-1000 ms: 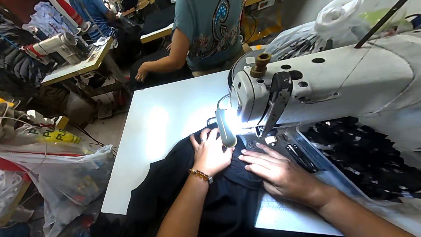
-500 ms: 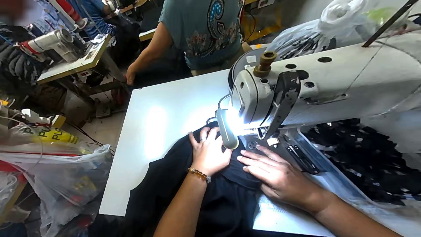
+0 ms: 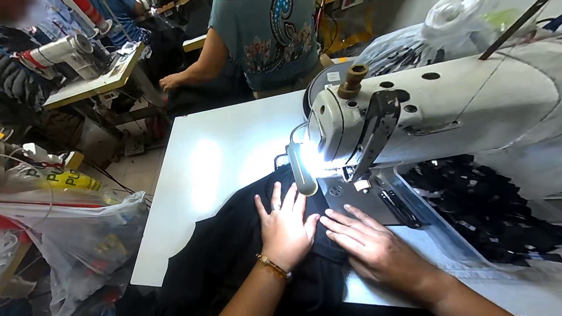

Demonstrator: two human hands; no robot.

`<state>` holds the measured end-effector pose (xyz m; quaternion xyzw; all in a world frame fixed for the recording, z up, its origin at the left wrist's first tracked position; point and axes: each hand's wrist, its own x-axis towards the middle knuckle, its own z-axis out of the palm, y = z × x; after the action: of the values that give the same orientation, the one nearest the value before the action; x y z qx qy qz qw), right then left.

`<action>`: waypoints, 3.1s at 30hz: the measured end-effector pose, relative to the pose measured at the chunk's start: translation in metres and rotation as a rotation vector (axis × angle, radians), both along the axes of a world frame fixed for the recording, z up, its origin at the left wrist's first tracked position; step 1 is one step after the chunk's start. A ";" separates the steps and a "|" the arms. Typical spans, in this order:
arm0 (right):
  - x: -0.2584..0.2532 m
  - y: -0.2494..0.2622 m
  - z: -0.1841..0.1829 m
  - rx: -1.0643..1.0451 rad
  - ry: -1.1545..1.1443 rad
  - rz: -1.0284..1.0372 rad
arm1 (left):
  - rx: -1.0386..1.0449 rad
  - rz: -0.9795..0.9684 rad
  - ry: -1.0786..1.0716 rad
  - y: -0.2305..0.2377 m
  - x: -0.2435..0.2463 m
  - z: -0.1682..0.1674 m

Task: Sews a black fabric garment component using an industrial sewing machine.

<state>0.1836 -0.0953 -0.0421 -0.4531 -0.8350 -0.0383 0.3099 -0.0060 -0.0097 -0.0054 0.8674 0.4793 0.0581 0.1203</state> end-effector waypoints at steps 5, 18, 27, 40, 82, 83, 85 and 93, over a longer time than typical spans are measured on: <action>0.002 0.004 0.000 -0.010 0.029 0.007 | -0.011 -0.016 0.012 0.007 -0.001 0.002; -0.005 0.019 0.006 -0.024 0.019 -0.039 | -0.013 -0.019 0.002 0.024 0.001 0.006; -0.021 0.015 0.014 -0.076 0.074 -0.228 | 0.185 -0.226 -0.264 0.026 -0.027 0.000; -0.185 0.048 0.044 -1.186 1.719 0.342 | 0.166 -0.247 0.155 0.042 -0.103 0.129; -0.018 -0.043 0.000 0.016 0.073 -0.010 | 0.000 -0.069 0.048 -0.015 -0.014 0.009; -0.018 -0.044 -0.001 0.017 0.073 -0.017 | -0.009 -0.072 0.051 -0.014 -0.014 0.010; -0.019 -0.044 -0.001 0.019 0.077 -0.028 | -0.008 -0.075 0.046 -0.013 -0.014 0.009; -0.020 -0.026 0.001 0.009 0.069 -0.056 | -0.013 -0.065 0.030 0.001 -0.012 0.012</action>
<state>0.1634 -0.1216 -0.0406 -0.4758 -0.8106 -0.0350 0.3395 -0.0177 -0.0084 0.0067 0.8824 0.4532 0.0379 0.1206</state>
